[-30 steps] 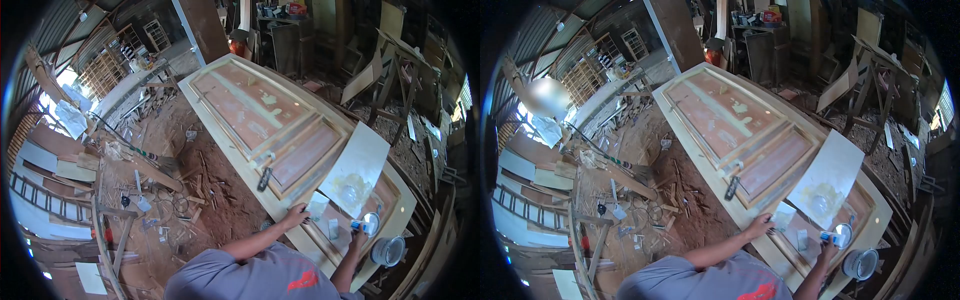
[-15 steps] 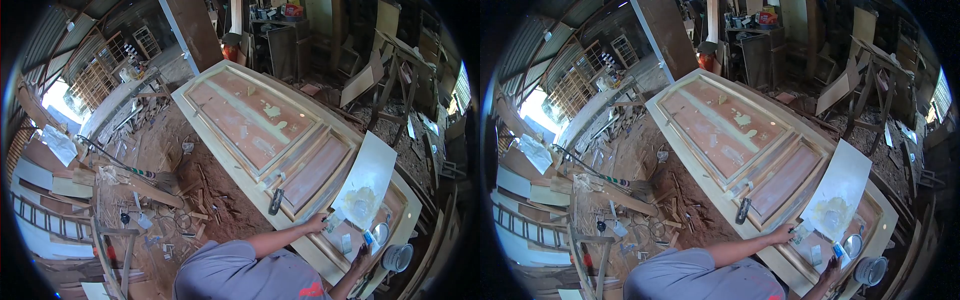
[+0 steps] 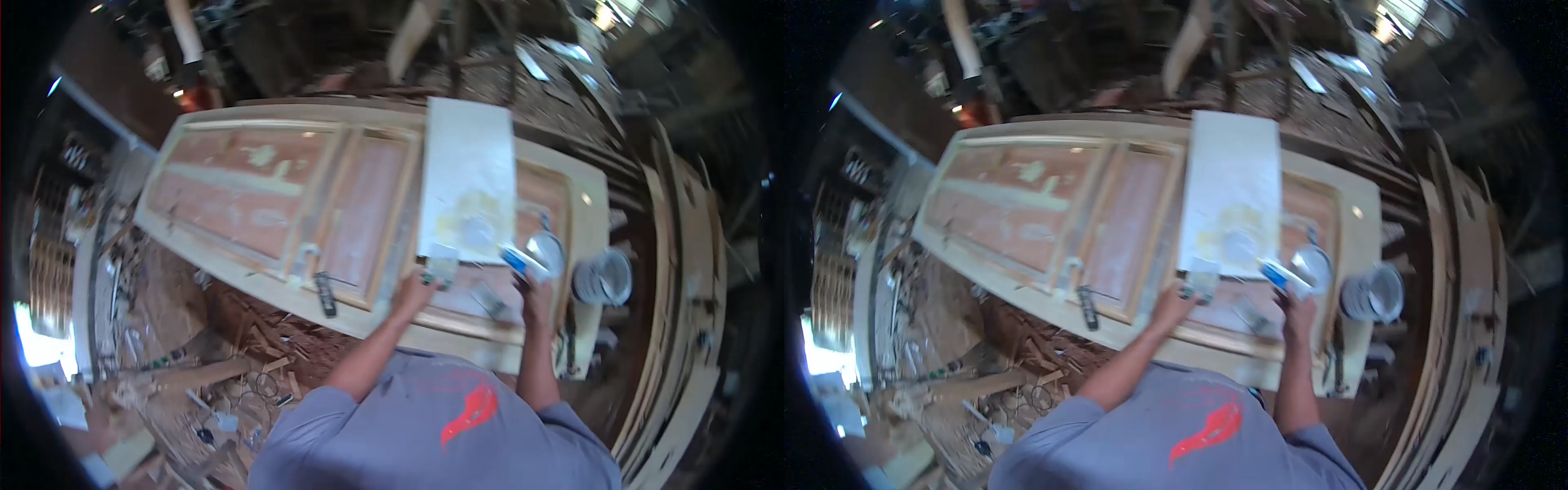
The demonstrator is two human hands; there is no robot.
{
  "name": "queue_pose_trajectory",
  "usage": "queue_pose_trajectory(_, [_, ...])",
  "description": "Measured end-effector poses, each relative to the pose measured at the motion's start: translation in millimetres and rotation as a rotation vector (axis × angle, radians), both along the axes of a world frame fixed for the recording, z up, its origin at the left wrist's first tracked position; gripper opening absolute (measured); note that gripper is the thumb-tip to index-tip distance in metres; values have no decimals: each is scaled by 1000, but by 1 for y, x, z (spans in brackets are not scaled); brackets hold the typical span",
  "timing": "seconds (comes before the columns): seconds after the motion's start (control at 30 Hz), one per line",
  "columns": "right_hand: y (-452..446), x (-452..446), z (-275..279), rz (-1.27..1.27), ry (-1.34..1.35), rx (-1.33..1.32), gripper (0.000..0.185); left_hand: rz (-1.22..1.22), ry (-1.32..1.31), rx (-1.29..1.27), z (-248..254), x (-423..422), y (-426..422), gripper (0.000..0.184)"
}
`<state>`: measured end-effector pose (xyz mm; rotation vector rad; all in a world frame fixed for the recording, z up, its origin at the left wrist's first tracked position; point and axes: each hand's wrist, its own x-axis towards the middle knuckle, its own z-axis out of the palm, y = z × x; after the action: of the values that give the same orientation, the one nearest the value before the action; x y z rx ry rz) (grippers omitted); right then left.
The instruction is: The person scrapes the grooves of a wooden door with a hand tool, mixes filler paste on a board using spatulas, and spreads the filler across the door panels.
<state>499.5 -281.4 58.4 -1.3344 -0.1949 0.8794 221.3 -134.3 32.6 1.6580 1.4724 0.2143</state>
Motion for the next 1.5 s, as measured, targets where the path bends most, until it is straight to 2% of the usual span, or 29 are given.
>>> queue_pose_trajectory(0.03, [2,-4,0,-38,23,-43,33,-17,-2,28,-1,-3,-3,51])
queue_pose_trajectory(0.1, [0,-5,-7,-44,73,-21,33,-118,108,244,-18,-7,-4,54])
queue_pose_trajectory(0.2, [3,-11,-12,-39,144,-25,34,-200,166,207,39,6,-10,63])
queue_pose_trajectory(0.3, [11,-27,-12,-55,289,47,32,-246,-235,-17,51,47,-25,52])
queue_pose_trajectory(0.37, [21,-41,-14,-59,391,129,32,6,-782,-367,3,86,-41,38])
queue_pose_trajectory(0.47, [21,-62,-19,-63,415,34,29,159,-893,-460,-27,120,-37,27])
queue_pose_trajectory(0.53, [17,-62,-31,31,324,-71,33,178,-876,-480,-16,120,-31,25])
queue_pose_trajectory(0.6, [11,-48,-45,145,51,-105,38,130,-825,-473,-10,113,-24,22])
queue_pose_trajectory(0.63, [14,-46,-35,195,-86,-121,40,69,-783,-459,-13,106,-20,21])
queue_pose_trajectory(0.67, [10,-36,-22,236,-88,-166,45,7,-740,-448,-15,99,-17,20])
queue_pose_trajectory(0.77, [32,-25,11,438,-102,-135,39,-196,-551,-284,-11,83,-12,16])
queue_pose_trajectory(0.8, [39,-24,3,502,-178,-124,34,-158,-634,-363,-9,81,-12,16])
queue_pose_trajectory(0.9, [49,-23,-7,528,-108,-137,28,-130,-658,-457,-5,78,2,17])
queue_pose_trajectory(0.93, [51,-23,-8,530,-95,-131,27,-163,-678,-446,-1,76,2,24])
queue_pose_trajectory(1.03, [52,-24,-10,545,-55,-134,24,-69,-677,-730,13,75,8,34])
queue_pose_trajectory(1.07, [52,-24,-10,549,-44,-147,23,-69,-687,-617,19,79,4,43])
queue_pose_trajectory(1.17, [55,-20,-4,554,-39,-173,22,-136,-623,-468,13,85,4,42])
queue_pose_trajectory(1.27, [57,-14,0,556,-70,-190,21,-165,-707,-366,-12,93,5,41])
queue_pose_trajectory(1.47, [64,-6,-14,544,-111,-194,21,-213,-677,-340,-19,101,10,41])
queue_pose_trajectory(1.5, [65,-5,-16,538,-127,-195,20,-147,-695,-448,-12,104,11,42])
